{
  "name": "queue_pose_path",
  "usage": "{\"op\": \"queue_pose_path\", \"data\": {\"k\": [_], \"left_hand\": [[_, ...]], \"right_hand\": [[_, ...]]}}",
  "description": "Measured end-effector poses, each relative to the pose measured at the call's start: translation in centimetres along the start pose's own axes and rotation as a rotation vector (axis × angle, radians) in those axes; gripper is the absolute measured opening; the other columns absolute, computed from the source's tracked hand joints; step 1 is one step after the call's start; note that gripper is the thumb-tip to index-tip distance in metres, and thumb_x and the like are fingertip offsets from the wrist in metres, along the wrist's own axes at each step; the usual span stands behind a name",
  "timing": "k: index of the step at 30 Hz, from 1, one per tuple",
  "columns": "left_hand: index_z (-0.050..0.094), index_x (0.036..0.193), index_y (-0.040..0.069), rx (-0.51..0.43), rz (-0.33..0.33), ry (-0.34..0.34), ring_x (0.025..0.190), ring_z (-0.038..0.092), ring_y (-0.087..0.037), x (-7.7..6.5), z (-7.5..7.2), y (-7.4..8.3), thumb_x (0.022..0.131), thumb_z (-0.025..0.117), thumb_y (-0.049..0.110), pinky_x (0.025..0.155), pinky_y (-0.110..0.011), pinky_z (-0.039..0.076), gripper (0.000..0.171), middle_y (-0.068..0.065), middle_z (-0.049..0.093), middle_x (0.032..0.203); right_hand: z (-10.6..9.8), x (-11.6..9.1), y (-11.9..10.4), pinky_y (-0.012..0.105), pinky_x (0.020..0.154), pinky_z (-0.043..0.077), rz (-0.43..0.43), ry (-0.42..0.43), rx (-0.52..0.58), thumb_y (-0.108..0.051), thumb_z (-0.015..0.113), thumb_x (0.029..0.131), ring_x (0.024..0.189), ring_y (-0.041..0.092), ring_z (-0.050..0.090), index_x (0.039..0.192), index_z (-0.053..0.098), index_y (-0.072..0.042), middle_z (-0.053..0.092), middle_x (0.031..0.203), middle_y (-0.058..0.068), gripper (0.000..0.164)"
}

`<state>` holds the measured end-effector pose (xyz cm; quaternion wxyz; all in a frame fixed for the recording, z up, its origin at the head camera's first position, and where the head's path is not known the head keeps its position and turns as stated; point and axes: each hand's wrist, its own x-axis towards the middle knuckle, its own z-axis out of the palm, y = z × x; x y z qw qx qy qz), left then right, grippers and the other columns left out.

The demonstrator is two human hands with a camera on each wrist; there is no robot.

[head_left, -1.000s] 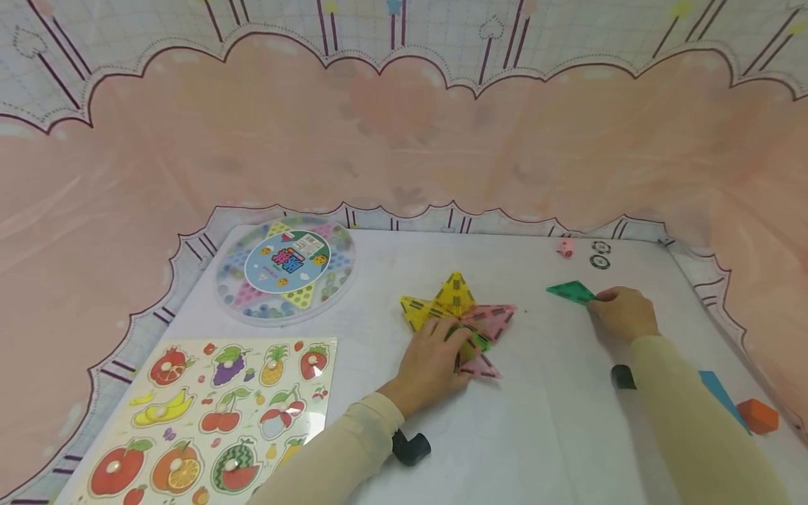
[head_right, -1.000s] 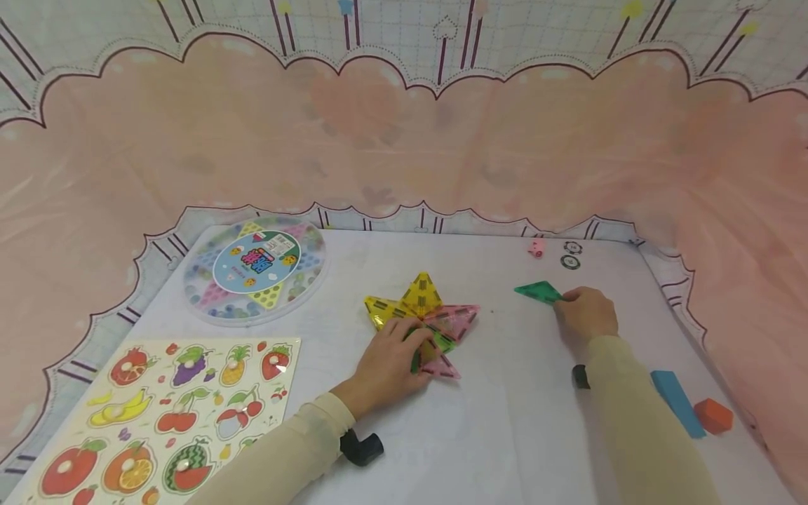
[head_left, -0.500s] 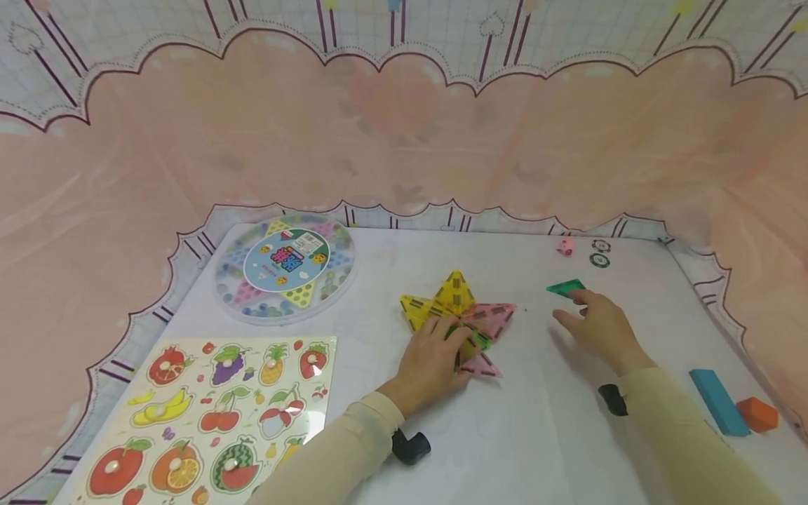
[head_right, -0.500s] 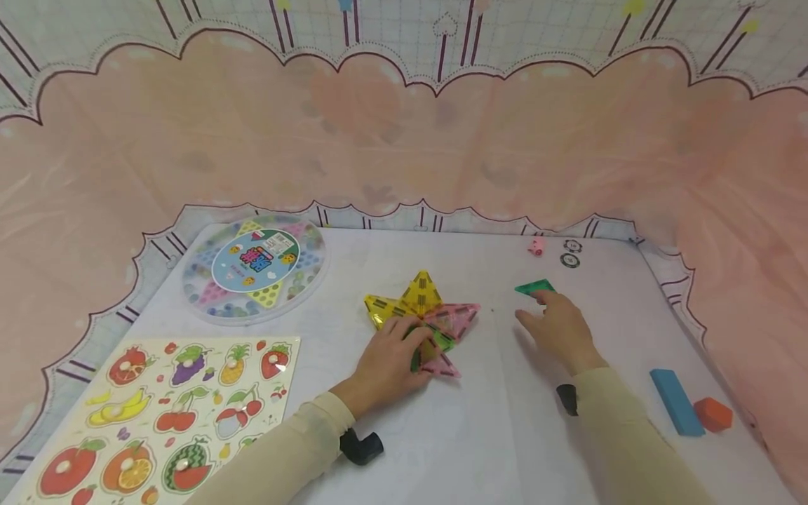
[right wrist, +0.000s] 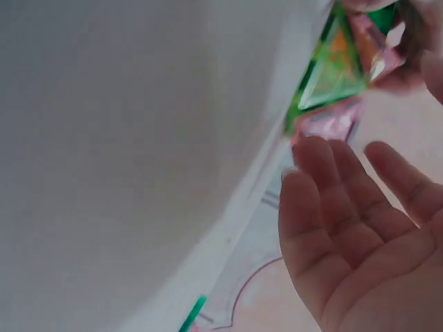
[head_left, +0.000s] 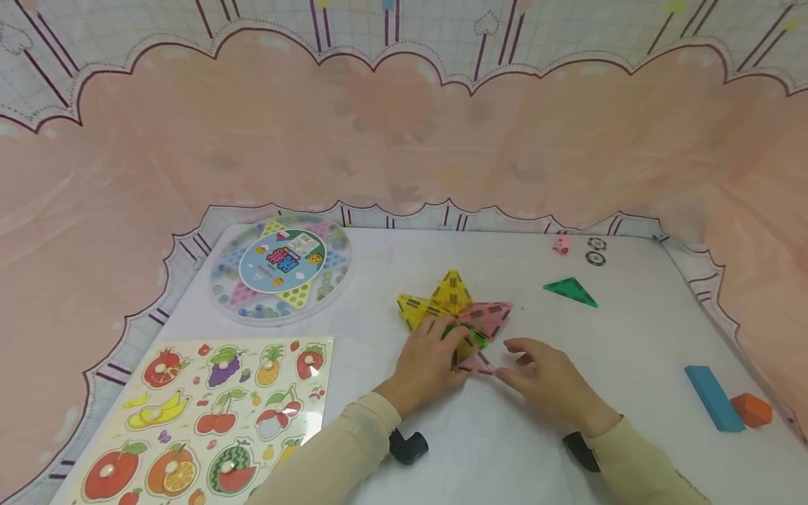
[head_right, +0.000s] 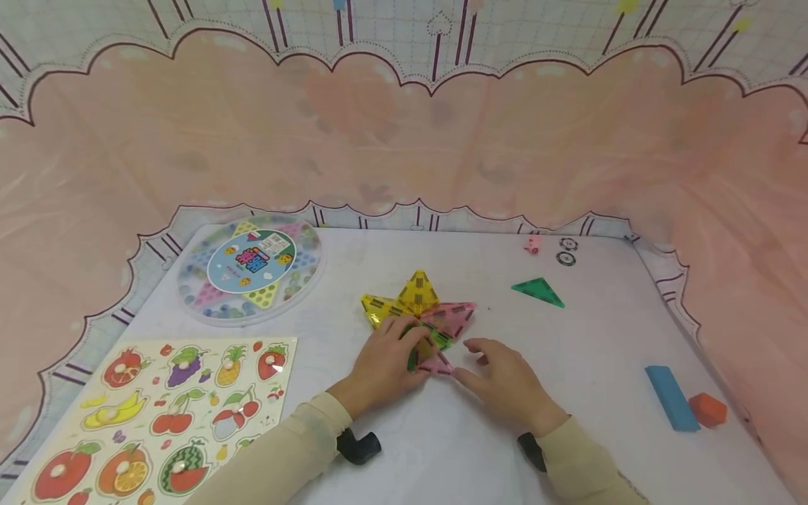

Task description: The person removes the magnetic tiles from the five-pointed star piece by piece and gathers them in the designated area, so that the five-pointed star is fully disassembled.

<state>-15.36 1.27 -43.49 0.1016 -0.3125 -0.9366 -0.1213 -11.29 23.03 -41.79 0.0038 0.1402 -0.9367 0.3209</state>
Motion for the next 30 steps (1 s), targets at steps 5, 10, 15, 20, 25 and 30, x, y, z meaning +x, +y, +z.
{"op": "queue_pose_path", "data": {"k": [5,10,15,20,25,30], "left_hand": [[0.050,0.118,0.020,0.008,0.012,0.021,0.110,0.036,-0.021,-0.1,0.2,-0.2,0.071,0.069,0.048,0.093,-0.034,0.034,0.058,-0.002,0.042,0.122],[0.051,0.117,0.020,0.002,0.025,0.055,0.109,0.038,-0.021,-0.3,0.3,-0.3,0.070,0.070,0.046,0.091,-0.035,0.035,0.058,-0.003,0.044,0.121],[0.051,0.117,0.020,-0.003,0.032,0.060,0.108,0.039,-0.021,-0.4,0.3,-0.4,0.070,0.070,0.047,0.091,-0.034,0.035,0.058,-0.003,0.044,0.121],[0.051,0.118,0.019,-0.033,0.059,0.063,0.109,0.038,-0.021,-0.4,0.3,-0.7,0.071,0.071,0.044,0.092,-0.034,0.035,0.057,-0.003,0.043,0.122],[0.050,0.123,0.019,-0.090,0.064,0.037,0.113,0.038,-0.022,-0.6,0.2,-1.3,0.074,0.070,0.036,0.094,-0.034,0.035,0.056,-0.004,0.040,0.129],[0.047,0.128,0.021,-0.108,0.030,0.016,0.114,0.037,-0.023,-1.1,0.1,-1.8,0.076,0.068,0.038,0.092,-0.036,0.036,0.059,-0.004,0.036,0.134]], "right_hand": [[1.1,0.3,-0.9,0.028,0.069,0.048,-0.036,-0.044,0.046,-0.026,0.067,0.079,0.081,0.010,0.059,0.115,0.054,-0.007,0.063,0.098,0.001,0.042],[1.7,0.7,-1.4,0.024,0.065,0.048,-0.024,-0.090,0.048,-0.015,0.065,0.080,0.076,0.005,0.060,0.112,0.055,-0.009,0.065,0.087,-0.005,0.034],[1.8,0.9,-1.6,0.023,0.063,0.047,0.016,-0.101,0.047,-0.013,0.064,0.081,0.075,0.005,0.059,0.110,0.057,-0.010,0.065,0.085,-0.006,0.030],[1.8,0.9,-1.6,0.022,0.062,0.047,-0.006,-0.095,0.044,-0.014,0.065,0.081,0.072,0.003,0.058,0.108,0.060,-0.013,0.064,0.082,-0.007,0.028],[1.6,0.9,-1.7,0.021,0.060,0.047,-0.018,-0.090,0.032,-0.015,0.065,0.081,0.071,0.003,0.057,0.107,0.061,-0.014,0.064,0.082,-0.008,0.026],[1.5,0.9,-1.9,0.021,0.063,0.047,-0.001,-0.102,0.016,-0.015,0.065,0.082,0.072,0.003,0.057,0.109,0.060,-0.014,0.063,0.083,-0.007,0.027]]}}
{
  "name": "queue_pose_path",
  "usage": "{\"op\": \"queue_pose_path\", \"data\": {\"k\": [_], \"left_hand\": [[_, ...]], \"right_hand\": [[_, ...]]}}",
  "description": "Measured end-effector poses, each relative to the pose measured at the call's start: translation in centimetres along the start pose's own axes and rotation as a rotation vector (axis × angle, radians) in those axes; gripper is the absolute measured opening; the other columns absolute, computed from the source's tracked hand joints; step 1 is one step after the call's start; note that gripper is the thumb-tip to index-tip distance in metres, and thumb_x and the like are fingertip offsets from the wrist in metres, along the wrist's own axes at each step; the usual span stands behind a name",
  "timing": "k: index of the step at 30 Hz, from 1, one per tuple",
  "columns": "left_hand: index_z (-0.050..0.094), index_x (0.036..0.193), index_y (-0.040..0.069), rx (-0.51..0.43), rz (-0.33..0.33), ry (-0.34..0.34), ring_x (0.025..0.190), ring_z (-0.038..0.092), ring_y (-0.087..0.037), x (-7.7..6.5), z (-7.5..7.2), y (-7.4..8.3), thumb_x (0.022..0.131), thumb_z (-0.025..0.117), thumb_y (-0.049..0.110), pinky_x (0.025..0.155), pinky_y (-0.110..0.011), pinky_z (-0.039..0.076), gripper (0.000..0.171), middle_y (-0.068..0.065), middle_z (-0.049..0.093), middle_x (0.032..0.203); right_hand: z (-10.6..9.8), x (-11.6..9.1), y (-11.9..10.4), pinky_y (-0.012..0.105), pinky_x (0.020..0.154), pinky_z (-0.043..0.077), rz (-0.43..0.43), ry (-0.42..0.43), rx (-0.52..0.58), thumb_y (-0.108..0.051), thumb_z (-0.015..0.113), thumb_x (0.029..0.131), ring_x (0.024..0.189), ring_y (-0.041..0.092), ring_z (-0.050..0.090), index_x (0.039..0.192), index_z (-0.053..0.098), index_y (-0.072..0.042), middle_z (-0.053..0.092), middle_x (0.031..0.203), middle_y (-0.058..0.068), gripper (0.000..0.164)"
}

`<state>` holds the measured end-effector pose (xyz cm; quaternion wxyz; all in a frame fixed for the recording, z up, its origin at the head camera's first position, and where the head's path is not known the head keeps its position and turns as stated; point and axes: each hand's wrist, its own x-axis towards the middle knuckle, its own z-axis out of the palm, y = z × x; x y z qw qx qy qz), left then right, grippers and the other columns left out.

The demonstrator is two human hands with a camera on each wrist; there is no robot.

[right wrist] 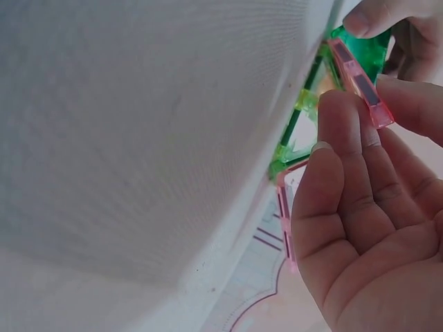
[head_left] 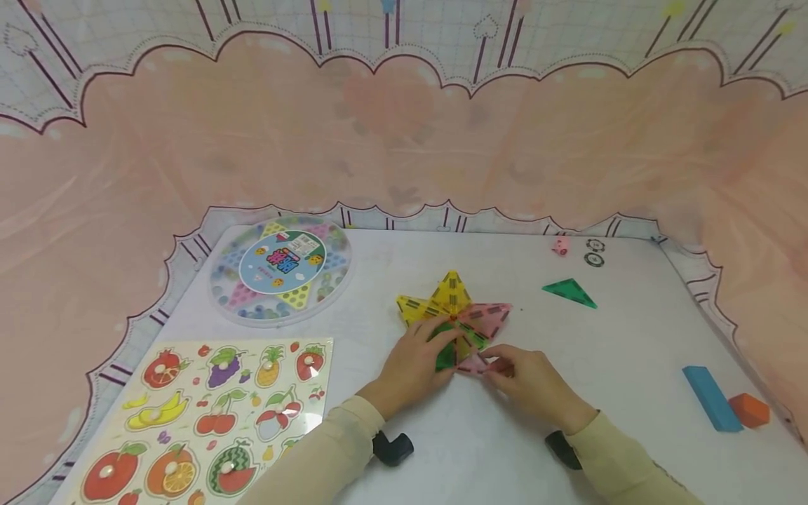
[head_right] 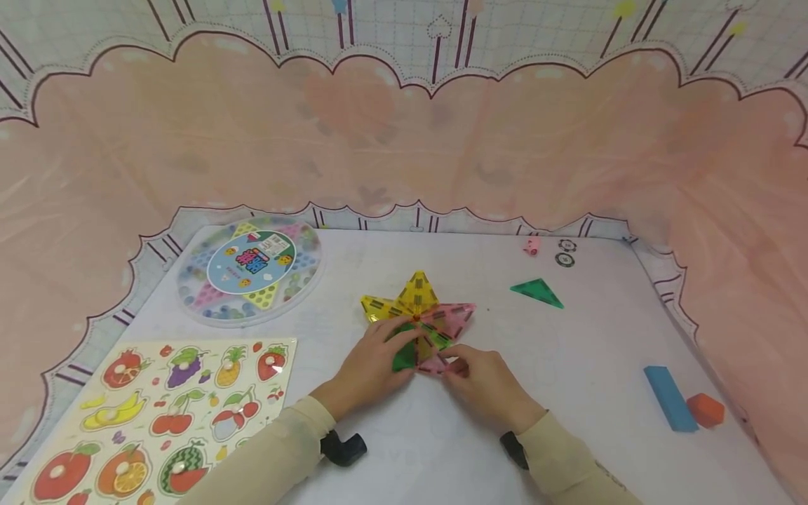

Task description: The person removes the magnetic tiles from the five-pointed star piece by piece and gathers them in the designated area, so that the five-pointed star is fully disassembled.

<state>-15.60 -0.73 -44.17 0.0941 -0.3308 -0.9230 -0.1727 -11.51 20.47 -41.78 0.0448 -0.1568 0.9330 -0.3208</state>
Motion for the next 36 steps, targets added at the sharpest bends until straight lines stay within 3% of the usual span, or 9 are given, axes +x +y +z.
{"op": "queue_pose_path", "data": {"k": [21,36], "left_hand": [[0.051,0.126,0.017,-0.034,-0.035,0.007,0.111,0.039,-0.021,-0.5,0.1,-0.2,0.076,0.068,0.034,0.091,-0.034,0.037,0.055,-0.005,0.040,0.129],[0.052,0.124,0.016,-0.046,-0.040,0.015,0.111,0.040,-0.021,-0.6,-0.1,-0.1,0.076,0.068,0.032,0.092,-0.034,0.037,0.053,-0.005,0.041,0.128]], "right_hand": [[-0.1,0.0,-0.3,0.024,0.064,0.047,0.023,-0.003,-0.018,-0.012,0.065,0.081,0.070,0.003,0.054,0.110,0.062,-0.013,0.061,0.081,-0.009,0.029],[-2.2,-1.4,1.6,0.030,0.071,0.047,0.122,-0.007,0.003,-0.015,0.061,0.084,0.080,0.007,0.056,0.105,0.065,-0.021,0.063,0.098,-0.006,0.023]]}}
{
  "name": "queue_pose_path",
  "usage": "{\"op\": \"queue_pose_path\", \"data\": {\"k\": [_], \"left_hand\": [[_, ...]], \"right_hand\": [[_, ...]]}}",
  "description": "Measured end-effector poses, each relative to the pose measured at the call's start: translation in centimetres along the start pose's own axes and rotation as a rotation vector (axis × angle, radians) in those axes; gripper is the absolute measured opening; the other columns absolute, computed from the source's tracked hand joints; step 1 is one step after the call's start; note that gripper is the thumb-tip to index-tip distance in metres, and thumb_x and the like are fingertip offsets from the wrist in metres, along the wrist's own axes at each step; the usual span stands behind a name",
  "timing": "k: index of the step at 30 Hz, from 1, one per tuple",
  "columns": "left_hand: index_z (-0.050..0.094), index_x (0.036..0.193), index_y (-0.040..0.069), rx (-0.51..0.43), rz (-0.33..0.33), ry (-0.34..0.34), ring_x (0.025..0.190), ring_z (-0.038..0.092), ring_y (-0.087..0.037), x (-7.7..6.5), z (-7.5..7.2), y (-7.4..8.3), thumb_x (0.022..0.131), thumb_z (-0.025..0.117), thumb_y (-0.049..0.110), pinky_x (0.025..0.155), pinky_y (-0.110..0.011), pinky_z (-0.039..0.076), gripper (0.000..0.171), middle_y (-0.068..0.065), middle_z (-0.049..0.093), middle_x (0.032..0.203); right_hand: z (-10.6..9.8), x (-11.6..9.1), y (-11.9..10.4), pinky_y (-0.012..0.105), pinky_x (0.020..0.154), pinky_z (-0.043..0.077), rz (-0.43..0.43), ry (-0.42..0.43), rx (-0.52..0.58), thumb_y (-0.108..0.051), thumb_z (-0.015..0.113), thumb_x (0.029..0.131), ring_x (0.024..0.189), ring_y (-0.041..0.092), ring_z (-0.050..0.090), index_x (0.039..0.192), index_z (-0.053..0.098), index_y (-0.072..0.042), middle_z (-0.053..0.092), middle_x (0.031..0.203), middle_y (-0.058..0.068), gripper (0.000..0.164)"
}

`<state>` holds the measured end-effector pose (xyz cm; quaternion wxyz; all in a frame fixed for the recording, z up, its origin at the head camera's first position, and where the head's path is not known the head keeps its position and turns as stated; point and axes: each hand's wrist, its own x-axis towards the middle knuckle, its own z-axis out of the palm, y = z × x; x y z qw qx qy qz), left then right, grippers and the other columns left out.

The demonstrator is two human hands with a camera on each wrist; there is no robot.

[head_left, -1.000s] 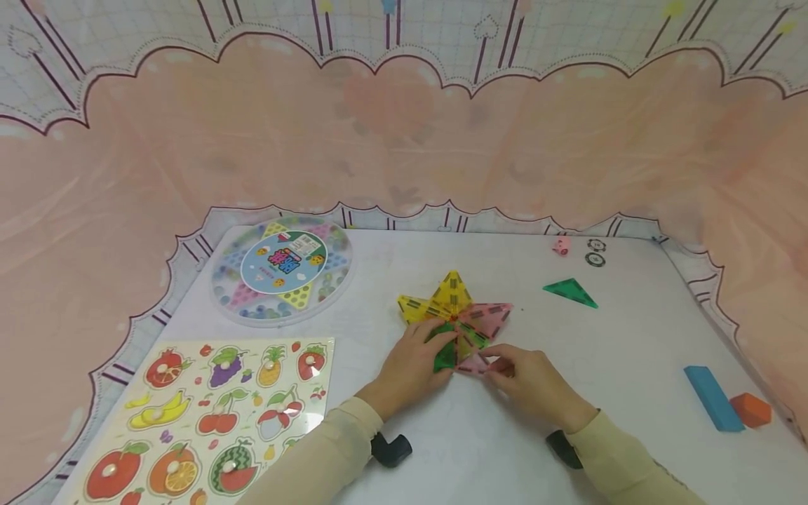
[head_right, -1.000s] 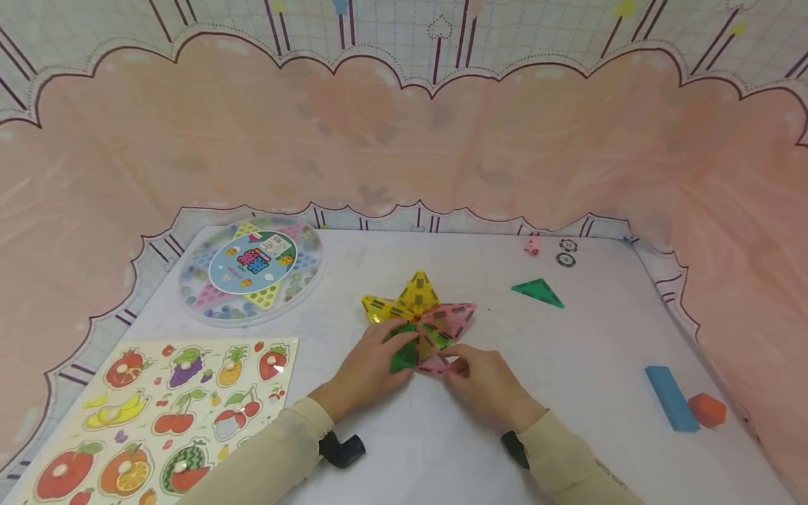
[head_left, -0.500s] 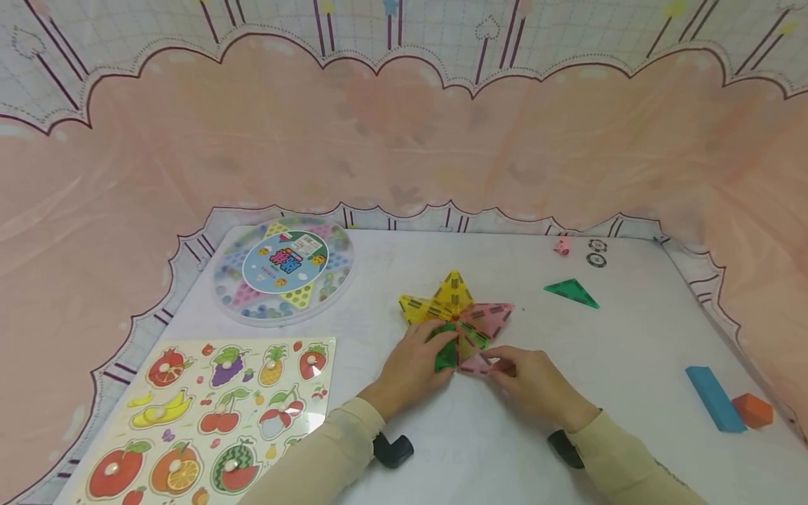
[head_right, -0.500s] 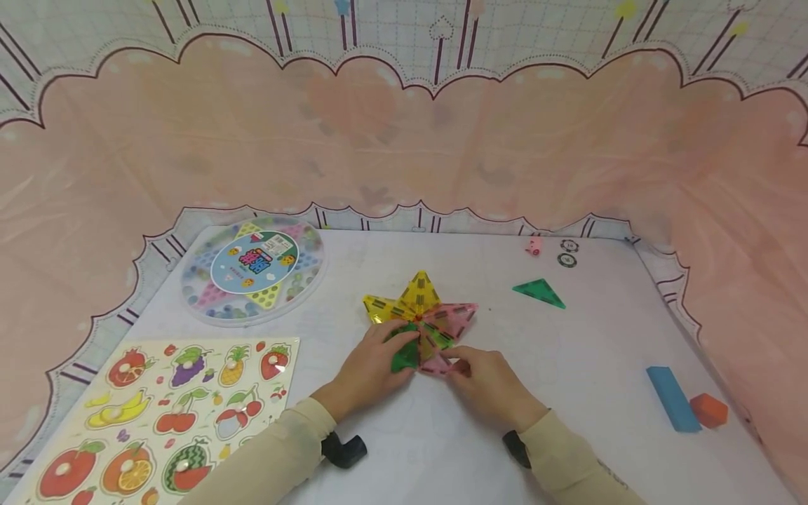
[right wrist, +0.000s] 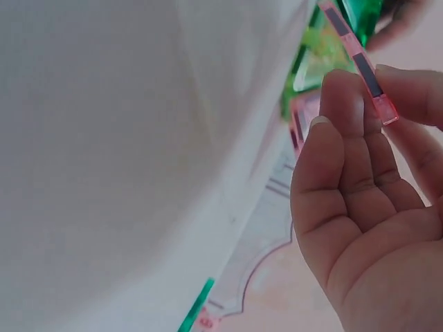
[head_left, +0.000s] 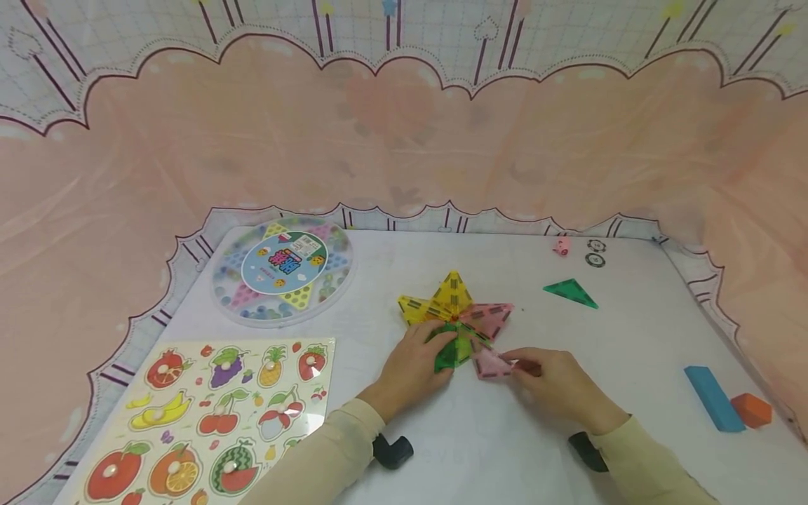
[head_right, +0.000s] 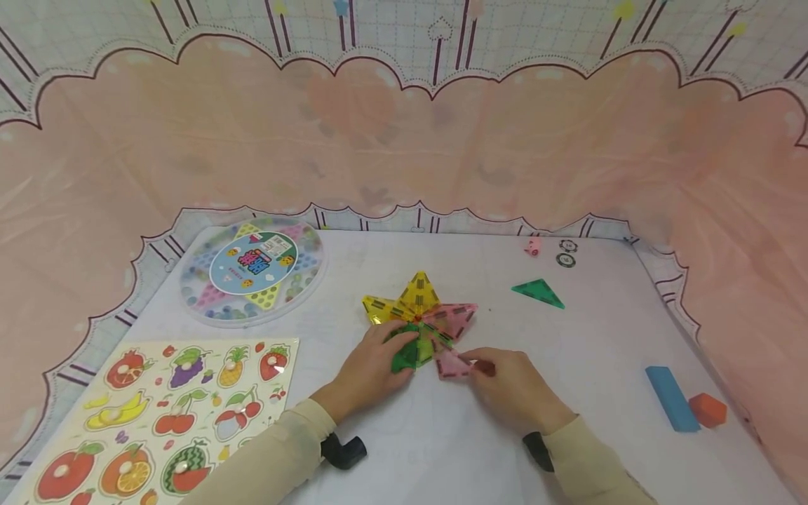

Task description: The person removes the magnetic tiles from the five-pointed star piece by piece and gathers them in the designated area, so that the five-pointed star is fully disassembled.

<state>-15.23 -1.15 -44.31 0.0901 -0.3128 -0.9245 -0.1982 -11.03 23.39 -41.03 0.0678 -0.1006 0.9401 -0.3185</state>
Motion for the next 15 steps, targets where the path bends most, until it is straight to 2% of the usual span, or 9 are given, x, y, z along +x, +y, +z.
{"op": "queue_pose_path", "data": {"k": [8,15], "left_hand": [[0.052,0.125,0.017,-0.003,-0.005,-0.015,0.112,0.039,-0.021,0.0,0.0,0.0,0.076,0.068,0.033,0.093,-0.034,0.036,0.054,-0.005,0.040,0.130],[0.052,0.125,0.017,-0.006,0.001,-0.009,0.113,0.039,-0.021,0.0,0.2,-0.1,0.076,0.068,0.034,0.093,-0.034,0.036,0.054,-0.005,0.041,0.129]], "right_hand": [[-2.5,-0.6,2.1,0.034,0.072,0.047,0.050,0.055,0.009,-0.022,0.060,0.086,0.086,0.013,0.056,0.104,0.066,-0.020,0.063,0.098,-0.003,0.019],[-5.0,-0.9,4.5,0.041,0.073,0.048,0.110,0.101,-0.026,-0.033,0.055,0.088,0.091,0.023,0.055,0.111,0.062,-0.014,0.061,0.103,0.005,0.031]]}}
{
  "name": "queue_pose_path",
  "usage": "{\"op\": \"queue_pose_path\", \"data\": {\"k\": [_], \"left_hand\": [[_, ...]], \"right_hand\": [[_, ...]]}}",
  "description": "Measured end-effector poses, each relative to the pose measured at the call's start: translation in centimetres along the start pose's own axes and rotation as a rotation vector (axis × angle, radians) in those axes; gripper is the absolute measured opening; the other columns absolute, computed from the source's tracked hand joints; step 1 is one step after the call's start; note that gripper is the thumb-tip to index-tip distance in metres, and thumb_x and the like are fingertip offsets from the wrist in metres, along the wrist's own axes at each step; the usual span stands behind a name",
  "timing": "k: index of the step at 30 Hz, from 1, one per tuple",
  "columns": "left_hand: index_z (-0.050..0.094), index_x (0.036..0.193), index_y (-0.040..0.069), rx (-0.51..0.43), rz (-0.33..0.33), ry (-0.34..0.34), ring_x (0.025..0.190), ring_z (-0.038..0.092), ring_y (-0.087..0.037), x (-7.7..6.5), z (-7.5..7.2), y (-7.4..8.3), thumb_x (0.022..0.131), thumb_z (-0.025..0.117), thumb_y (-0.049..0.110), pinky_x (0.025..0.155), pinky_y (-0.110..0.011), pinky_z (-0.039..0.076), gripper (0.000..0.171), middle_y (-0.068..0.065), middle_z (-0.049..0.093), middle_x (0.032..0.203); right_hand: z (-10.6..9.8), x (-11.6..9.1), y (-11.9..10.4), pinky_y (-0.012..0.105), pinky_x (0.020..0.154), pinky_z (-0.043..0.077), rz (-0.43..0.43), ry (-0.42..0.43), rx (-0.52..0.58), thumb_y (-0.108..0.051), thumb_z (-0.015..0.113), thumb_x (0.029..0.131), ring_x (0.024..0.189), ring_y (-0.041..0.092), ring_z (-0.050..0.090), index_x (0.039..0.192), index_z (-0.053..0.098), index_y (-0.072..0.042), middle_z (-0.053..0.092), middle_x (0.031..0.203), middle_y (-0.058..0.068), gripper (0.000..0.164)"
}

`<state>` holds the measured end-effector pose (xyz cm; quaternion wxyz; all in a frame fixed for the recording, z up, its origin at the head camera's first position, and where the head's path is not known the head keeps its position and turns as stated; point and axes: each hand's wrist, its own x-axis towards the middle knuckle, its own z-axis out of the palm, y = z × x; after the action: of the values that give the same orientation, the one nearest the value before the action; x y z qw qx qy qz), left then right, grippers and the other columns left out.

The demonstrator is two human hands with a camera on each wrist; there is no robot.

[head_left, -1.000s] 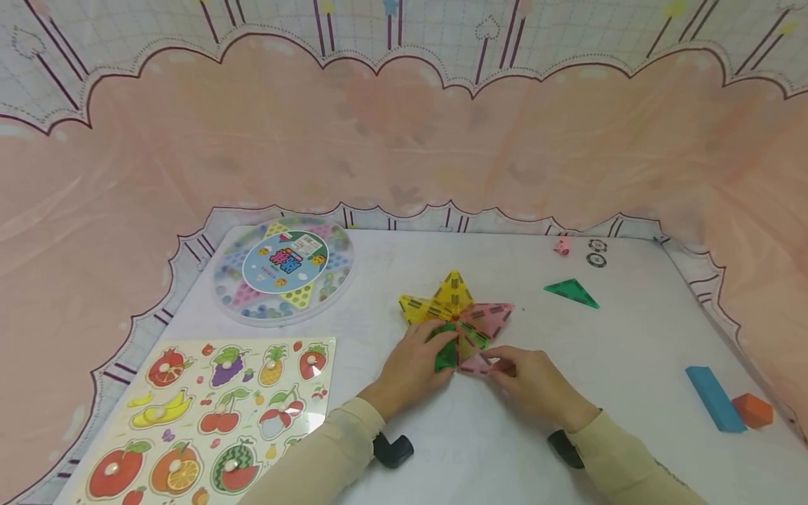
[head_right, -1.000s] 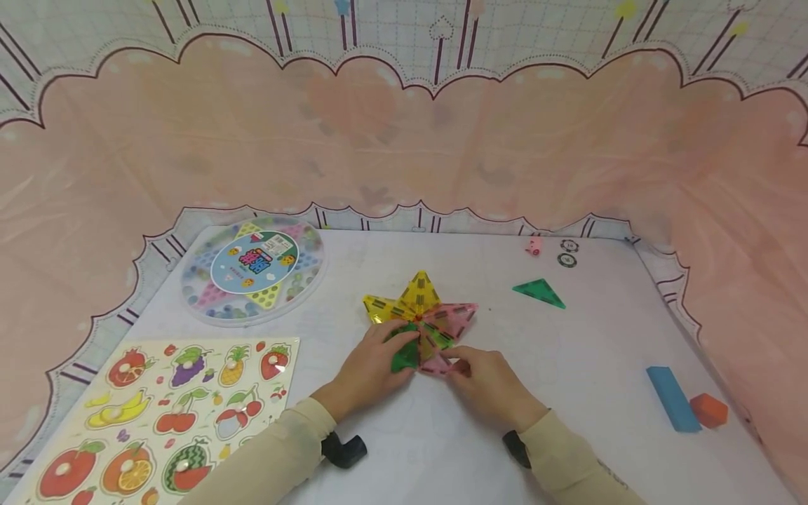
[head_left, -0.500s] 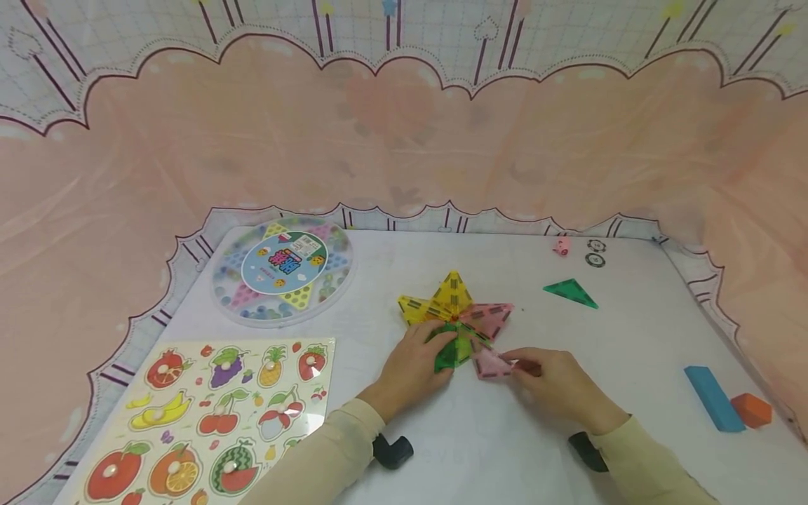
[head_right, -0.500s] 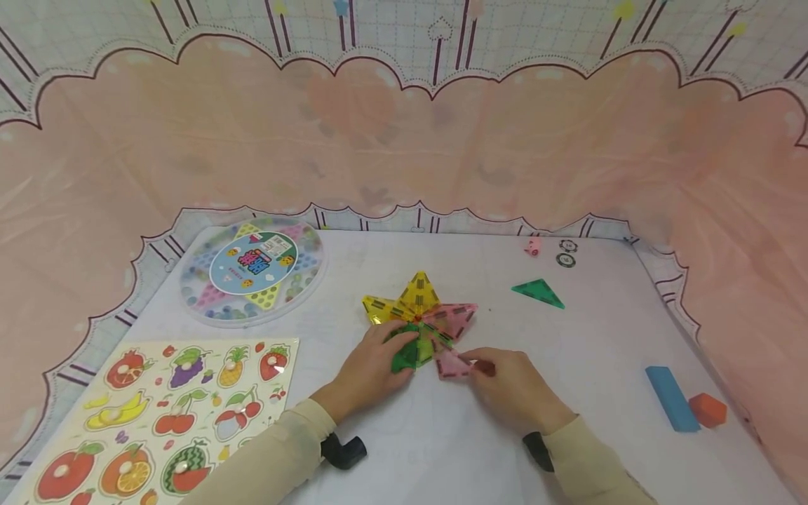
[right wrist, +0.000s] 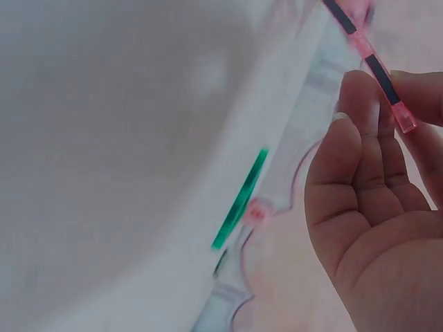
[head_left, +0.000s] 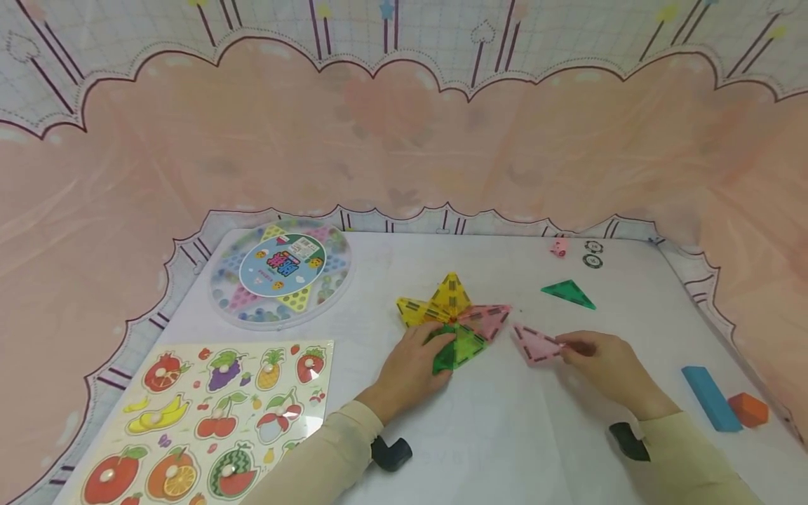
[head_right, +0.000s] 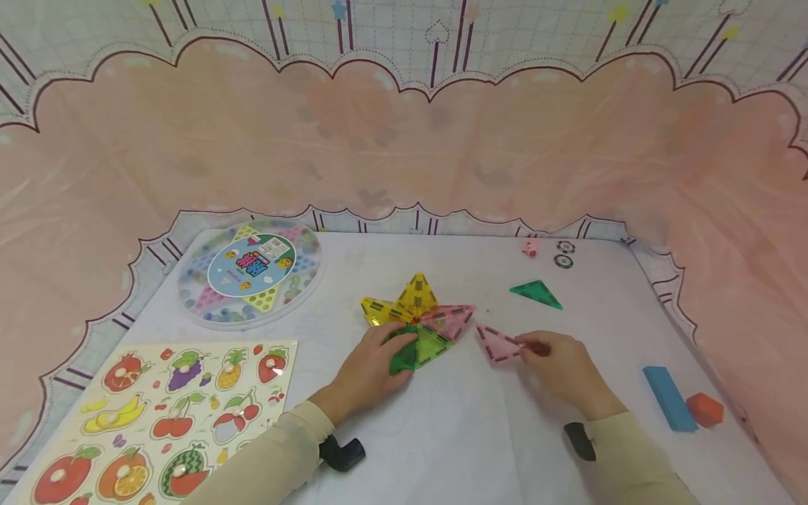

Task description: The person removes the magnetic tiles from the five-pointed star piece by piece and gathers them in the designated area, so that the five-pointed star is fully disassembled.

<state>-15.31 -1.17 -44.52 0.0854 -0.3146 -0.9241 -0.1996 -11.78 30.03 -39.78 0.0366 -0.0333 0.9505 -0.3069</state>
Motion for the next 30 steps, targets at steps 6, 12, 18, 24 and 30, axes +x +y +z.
{"op": "queue_pose_path", "data": {"k": [6,12,18,24,30], "left_hand": [[0.051,0.125,0.018,-0.002,-0.002,-0.001,0.113,0.039,-0.021,-0.1,0.0,-0.1,0.076,0.068,0.034,0.093,-0.034,0.036,0.054,-0.005,0.041,0.130],[0.051,0.126,0.018,-0.011,-0.012,-0.015,0.114,0.038,-0.021,-0.1,0.0,-0.1,0.077,0.068,0.034,0.093,-0.034,0.036,0.054,-0.005,0.039,0.130],[0.051,0.126,0.018,-0.017,-0.013,-0.011,0.114,0.038,-0.020,-0.1,0.1,-0.1,0.077,0.068,0.034,0.093,-0.034,0.035,0.054,-0.005,0.039,0.131],[0.051,0.126,0.018,-0.016,-0.013,-0.009,0.114,0.038,-0.020,-0.1,0.1,0.0,0.077,0.068,0.034,0.093,-0.034,0.035,0.054,-0.004,0.039,0.131],[0.050,0.126,0.018,-0.010,-0.010,-0.008,0.114,0.038,-0.020,-0.1,0.0,0.0,0.077,0.067,0.034,0.093,-0.033,0.035,0.054,-0.004,0.039,0.131]], "right_hand": [[-1.6,0.6,2.5,0.042,0.072,0.047,0.048,-0.004,0.000,-0.038,0.050,0.090,0.093,0.028,0.052,0.116,0.058,-0.008,0.059,0.106,0.013,0.041],[-2.6,1.4,4.5,0.051,0.079,0.042,0.142,-0.035,-0.008,-0.042,0.047,0.090,0.103,0.036,0.046,0.121,0.053,-0.005,0.051,0.117,0.021,0.049],[-3.0,2.1,5.6,0.058,0.083,0.035,0.180,-0.052,0.007,-0.047,0.046,0.089,0.109,0.043,0.037,0.123,0.050,-0.004,0.045,0.122,0.025,0.056],[-3.3,2.7,6.5,0.059,0.086,0.033,0.221,-0.071,0.050,-0.051,0.044,0.088,0.114,0.045,0.031,0.127,0.045,-0.004,0.038,0.128,0.026,0.061],[-3.2,3.9,6.9,0.056,0.086,0.036,0.247,-0.103,0.022,-0.055,0.048,0.084,0.112,0.043,0.033,0.129,0.043,-0.004,0.040,0.126,0.025,0.068]]}}
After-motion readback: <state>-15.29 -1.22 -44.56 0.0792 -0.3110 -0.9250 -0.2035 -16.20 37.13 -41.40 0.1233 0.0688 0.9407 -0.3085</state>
